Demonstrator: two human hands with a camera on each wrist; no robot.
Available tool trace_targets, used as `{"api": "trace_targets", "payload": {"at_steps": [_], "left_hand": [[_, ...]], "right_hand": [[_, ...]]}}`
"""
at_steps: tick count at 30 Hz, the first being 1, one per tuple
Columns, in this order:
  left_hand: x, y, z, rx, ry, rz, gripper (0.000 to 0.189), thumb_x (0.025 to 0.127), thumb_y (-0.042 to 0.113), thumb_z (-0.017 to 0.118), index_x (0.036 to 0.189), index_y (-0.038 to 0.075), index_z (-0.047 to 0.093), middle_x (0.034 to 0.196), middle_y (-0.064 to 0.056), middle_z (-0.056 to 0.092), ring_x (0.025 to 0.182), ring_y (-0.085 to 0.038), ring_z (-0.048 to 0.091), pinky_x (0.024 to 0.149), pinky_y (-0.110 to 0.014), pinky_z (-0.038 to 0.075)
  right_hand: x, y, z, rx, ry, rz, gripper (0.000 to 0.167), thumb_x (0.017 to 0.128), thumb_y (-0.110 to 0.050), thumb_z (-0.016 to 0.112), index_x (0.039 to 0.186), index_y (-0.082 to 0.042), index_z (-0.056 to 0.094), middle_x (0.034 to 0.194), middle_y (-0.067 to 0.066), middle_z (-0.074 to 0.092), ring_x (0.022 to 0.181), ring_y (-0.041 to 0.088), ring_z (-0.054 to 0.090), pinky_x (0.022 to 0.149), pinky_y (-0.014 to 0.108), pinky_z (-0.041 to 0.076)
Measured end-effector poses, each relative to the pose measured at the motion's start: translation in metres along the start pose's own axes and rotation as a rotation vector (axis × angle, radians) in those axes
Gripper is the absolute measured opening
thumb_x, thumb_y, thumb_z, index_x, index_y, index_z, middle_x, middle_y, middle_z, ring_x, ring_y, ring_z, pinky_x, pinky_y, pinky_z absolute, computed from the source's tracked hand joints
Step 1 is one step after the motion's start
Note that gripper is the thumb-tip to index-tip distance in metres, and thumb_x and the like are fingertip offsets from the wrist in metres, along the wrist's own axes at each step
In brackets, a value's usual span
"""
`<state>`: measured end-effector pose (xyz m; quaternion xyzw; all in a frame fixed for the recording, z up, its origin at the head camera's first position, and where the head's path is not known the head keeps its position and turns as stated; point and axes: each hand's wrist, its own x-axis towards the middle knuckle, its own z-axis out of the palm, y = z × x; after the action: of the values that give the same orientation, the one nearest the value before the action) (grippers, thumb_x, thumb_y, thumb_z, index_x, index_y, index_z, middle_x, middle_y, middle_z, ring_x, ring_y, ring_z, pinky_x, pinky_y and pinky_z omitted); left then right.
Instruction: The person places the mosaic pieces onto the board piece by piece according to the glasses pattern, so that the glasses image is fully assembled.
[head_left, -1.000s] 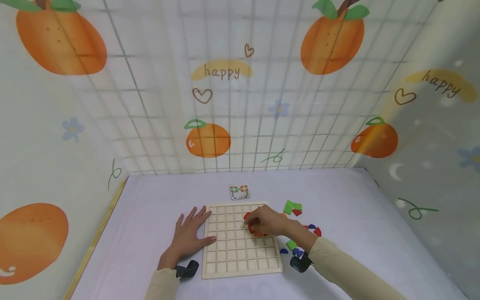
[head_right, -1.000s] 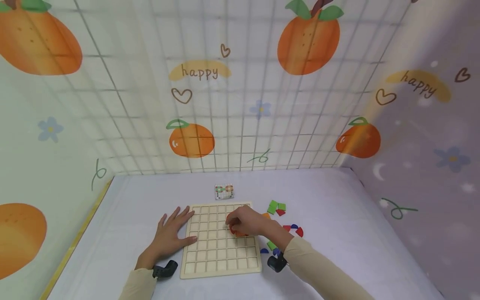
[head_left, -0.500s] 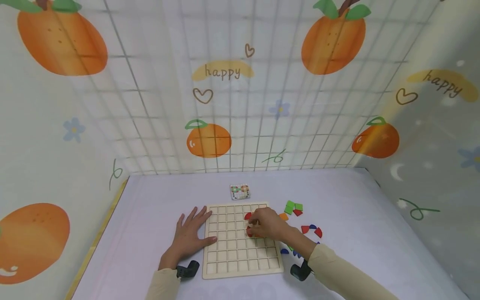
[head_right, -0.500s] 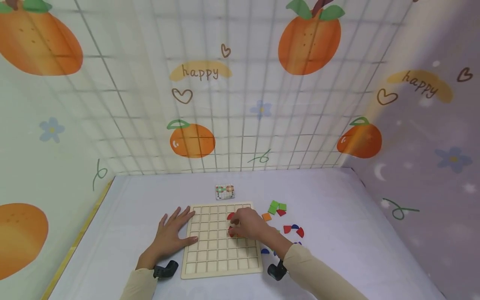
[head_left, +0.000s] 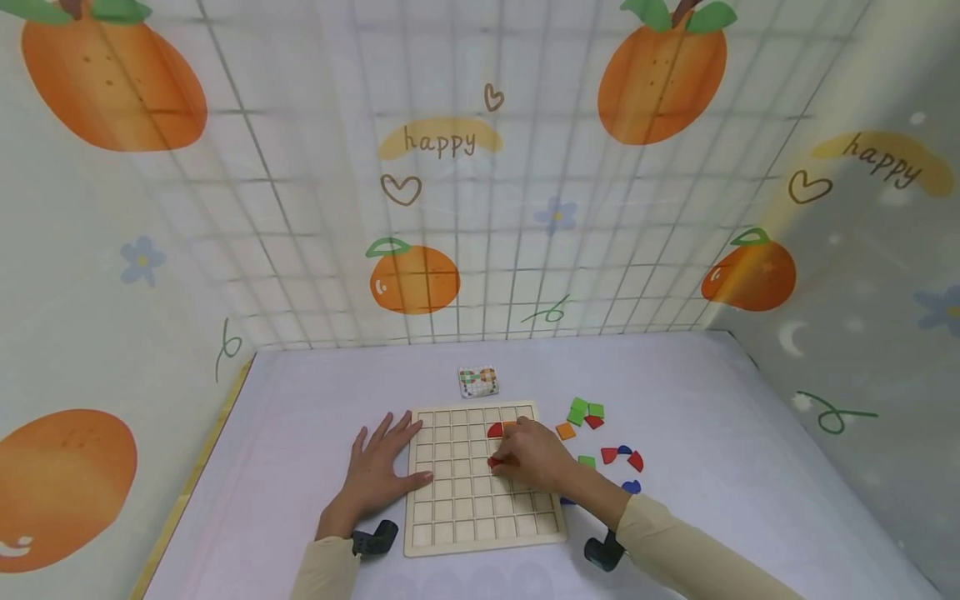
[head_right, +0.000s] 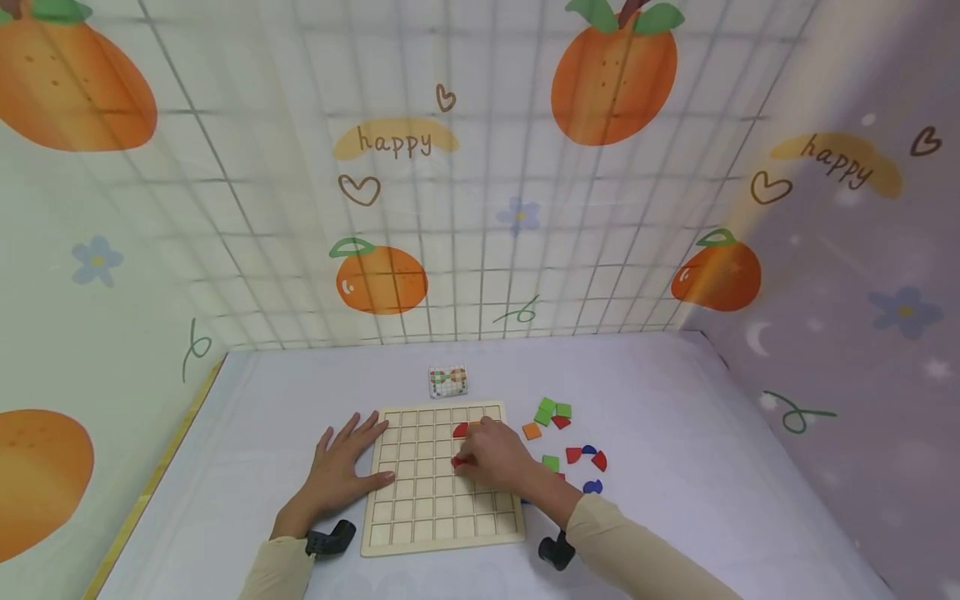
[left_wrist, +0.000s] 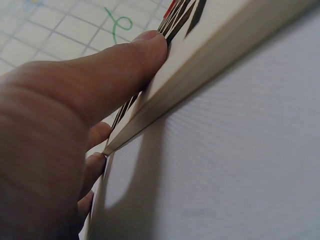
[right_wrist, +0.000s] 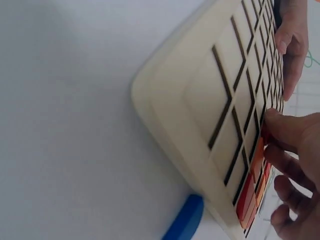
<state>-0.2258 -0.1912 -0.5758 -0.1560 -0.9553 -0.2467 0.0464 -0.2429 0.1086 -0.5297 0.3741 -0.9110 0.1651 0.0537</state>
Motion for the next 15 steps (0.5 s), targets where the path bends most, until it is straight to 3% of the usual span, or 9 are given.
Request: {"api": "trace_targets", "payload": {"at_steps": [7,15], "left_hand": [[-0.001,-0.001,0.0,-0.007,-0.008,-0.003,0.091,0.077,0.065,0.071,0.151,0.022,0.042,0.159,-0.001,0.03,0.148,-0.031,0.016,0.115,-0.059,-0.001],[-0.001,-0.002,0.0,-0.01,-0.004,-0.004,0.09,0.077,0.065,0.071,0.151,0.023,0.043,0.158,-0.001,0.031,0.148,-0.03,0.016,0.115,-0.059,0.0]], "right_hand": [[-0.001,-0.004,-0.002,-0.081,0.003,0.042,0.009,0.079,-0.03,0.083,0.078,-0.021,0.079,0.067,-0.016,0.051,0.063,0.008,0.039,0.053,0.021,0.033],[0.002,-0.014,0.003,-0.067,0.045,0.205,0.013,0.078,-0.03,0.084,0.072,-0.022,0.076,0.057,-0.019,0.051,0.064,0.007,0.047,0.048,0.021,0.039]]}}
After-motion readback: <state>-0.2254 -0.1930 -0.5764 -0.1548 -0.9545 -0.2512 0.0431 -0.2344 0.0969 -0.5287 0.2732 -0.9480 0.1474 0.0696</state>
